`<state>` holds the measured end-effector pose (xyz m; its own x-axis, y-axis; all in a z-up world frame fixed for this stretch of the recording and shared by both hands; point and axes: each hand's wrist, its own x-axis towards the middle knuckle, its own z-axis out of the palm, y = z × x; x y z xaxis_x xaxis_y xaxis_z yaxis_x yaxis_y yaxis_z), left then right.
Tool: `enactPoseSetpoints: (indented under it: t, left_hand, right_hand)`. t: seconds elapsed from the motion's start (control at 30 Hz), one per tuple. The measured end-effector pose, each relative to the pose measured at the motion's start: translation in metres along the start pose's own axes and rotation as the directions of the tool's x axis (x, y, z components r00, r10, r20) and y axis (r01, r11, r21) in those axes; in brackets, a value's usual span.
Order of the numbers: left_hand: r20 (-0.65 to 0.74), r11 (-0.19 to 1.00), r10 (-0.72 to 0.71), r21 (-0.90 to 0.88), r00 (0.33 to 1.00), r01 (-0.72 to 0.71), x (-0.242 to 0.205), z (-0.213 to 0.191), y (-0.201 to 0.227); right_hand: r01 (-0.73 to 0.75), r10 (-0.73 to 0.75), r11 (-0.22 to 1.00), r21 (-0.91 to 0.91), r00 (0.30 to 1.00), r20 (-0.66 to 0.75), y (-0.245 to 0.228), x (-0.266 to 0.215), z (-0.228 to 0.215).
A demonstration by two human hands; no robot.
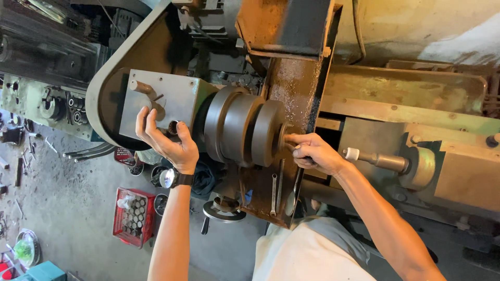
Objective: The person wipes the lathe machine bed and chuck with a dark cloth, rotates the chuck by hand, works on a small metal part with a hand tool, and wipes small metal components with the cloth before setting them down.
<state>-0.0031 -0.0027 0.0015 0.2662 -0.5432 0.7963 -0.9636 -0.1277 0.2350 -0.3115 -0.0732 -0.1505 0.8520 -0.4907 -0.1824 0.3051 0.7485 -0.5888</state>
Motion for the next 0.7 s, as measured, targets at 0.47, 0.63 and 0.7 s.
enactPoseSetpoints:
  t: [0.47,0.63,0.7]
  left_hand:
    - [-0.085,1.0,0.019,0.026,0.996,-0.017,-0.001,0.005,-0.006]
    - [-0.055,1.0,-0.007,0.021,0.998,0.008,-0.007,0.008,-0.008]
    - [-0.059,1.0,-0.021,0.019,0.998,0.023,-0.005,0.008,-0.004]
  right_hand:
    - [0.028,-0.03,0.997,-0.075,0.999,-0.023,0.01,0.006,-0.018]
    - [0.03,-0.033,0.99,-0.136,0.999,-0.021,-0.014,0.002,0.003]
    - [0.029,-0.032,0.989,-0.145,0.999,-0.023,-0.017,0.002,0.007]
